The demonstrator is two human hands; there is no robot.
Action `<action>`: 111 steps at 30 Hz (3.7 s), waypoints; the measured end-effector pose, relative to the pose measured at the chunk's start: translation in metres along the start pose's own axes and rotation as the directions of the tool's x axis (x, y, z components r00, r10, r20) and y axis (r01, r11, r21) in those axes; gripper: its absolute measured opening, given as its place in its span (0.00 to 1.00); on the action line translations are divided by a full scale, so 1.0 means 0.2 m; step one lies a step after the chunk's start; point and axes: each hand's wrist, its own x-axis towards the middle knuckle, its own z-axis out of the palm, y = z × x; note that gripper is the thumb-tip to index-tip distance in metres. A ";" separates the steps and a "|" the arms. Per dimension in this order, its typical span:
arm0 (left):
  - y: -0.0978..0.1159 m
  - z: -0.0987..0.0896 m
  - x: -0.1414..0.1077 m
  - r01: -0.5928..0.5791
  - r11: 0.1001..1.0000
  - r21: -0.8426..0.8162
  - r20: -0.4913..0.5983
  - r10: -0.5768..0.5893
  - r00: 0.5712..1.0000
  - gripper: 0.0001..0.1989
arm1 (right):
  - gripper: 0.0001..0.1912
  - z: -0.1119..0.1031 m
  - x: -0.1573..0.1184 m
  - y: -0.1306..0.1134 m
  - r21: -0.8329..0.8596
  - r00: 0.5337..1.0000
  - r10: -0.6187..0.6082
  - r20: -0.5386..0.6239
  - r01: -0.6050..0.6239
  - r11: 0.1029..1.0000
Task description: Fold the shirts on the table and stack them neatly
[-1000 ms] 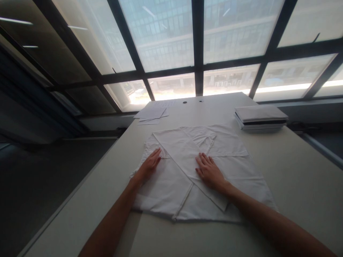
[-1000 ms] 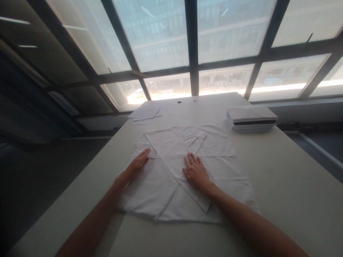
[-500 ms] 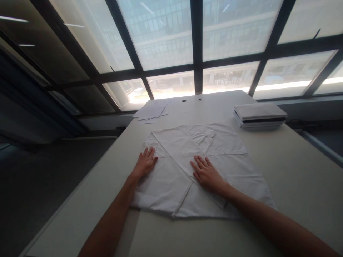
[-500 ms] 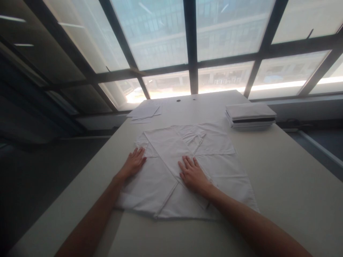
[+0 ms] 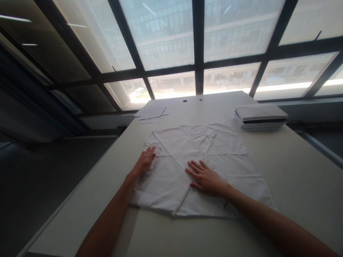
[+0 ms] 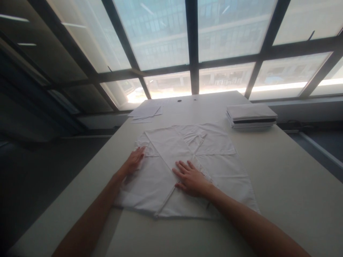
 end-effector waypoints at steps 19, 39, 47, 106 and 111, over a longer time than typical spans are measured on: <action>0.05 0.02 -0.02 -0.030 0.982 0.185 0.104 0.011 0.994 0.32 | 0.34 0.05 0.03 0.00 -0.044 0.987 0.134 -0.091 -0.139 0.989; 0.10 0.04 0.03 0.067 0.983 0.172 0.015 -0.071 0.997 0.31 | 0.32 0.05 0.04 0.05 -0.118 0.975 0.194 -0.106 -0.207 0.971; 0.12 0.00 0.02 -0.054 0.995 0.080 0.001 0.054 0.999 0.27 | 0.31 0.03 0.02 0.04 -0.107 0.994 0.079 -0.075 -0.087 0.990; 0.09 -0.10 -0.26 -0.183 0.981 -0.068 0.136 0.191 0.972 0.31 | 0.30 0.03 0.02 0.05 -0.107 0.993 0.083 -0.080 -0.092 0.990; 0.12 -0.05 -0.37 -0.204 0.977 0.065 0.115 0.196 0.974 0.29 | 0.30 0.04 -0.02 0.05 -0.102 0.993 0.071 -0.090 -0.080 0.992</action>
